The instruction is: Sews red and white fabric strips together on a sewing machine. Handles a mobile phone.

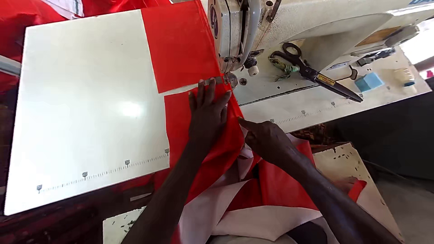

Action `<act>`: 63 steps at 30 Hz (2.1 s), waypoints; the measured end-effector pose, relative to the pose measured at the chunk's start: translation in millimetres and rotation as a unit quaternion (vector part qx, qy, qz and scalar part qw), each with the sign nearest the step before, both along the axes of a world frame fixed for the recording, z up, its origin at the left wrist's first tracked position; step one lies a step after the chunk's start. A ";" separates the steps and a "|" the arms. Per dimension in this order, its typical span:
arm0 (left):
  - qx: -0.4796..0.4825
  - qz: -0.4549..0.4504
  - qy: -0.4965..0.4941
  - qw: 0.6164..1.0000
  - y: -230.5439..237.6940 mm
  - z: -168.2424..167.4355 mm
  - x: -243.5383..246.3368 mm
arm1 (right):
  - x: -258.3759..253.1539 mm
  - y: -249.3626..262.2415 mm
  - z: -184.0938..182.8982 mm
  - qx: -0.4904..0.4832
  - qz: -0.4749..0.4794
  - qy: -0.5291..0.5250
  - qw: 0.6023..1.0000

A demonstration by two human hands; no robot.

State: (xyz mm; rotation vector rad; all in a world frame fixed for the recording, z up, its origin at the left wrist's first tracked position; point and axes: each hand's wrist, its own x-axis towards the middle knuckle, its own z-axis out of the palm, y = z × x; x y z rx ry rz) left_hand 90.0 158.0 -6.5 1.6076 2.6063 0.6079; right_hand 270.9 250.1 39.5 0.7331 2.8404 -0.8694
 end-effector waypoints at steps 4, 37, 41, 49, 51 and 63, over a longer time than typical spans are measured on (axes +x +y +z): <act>0.000 0.006 0.009 1.000 0.9 -0.6 0.2 | -2.1 -0.3 3.4 -0.005 -0.015 -0.016 1.000; 0.058 0.017 0.049 0.997 17.3 3.2 -15.2 | -23.5 14.8 0.1 -0.013 -0.036 -0.019 0.999; 0.074 -0.001 0.018 0.997 10.4 0.8 -18.8 | -9.2 4.7 -7.8 0.012 -0.069 0.071 0.995; 0.241 0.066 -0.074 0.965 -153.4 13.4 28.2 | 51.0 -83.3 -3.5 -0.375 -0.064 0.134 0.915; 0.237 0.083 -0.108 0.962 -195.3 0.7 44.8 | 51.2 -98.3 -16.7 -0.454 -0.067 0.059 0.886; -0.096 0.118 -0.398 0.905 -226.5 5.1 58.4 | 10.5 -119.1 -35.0 -0.441 -0.116 -0.002 0.890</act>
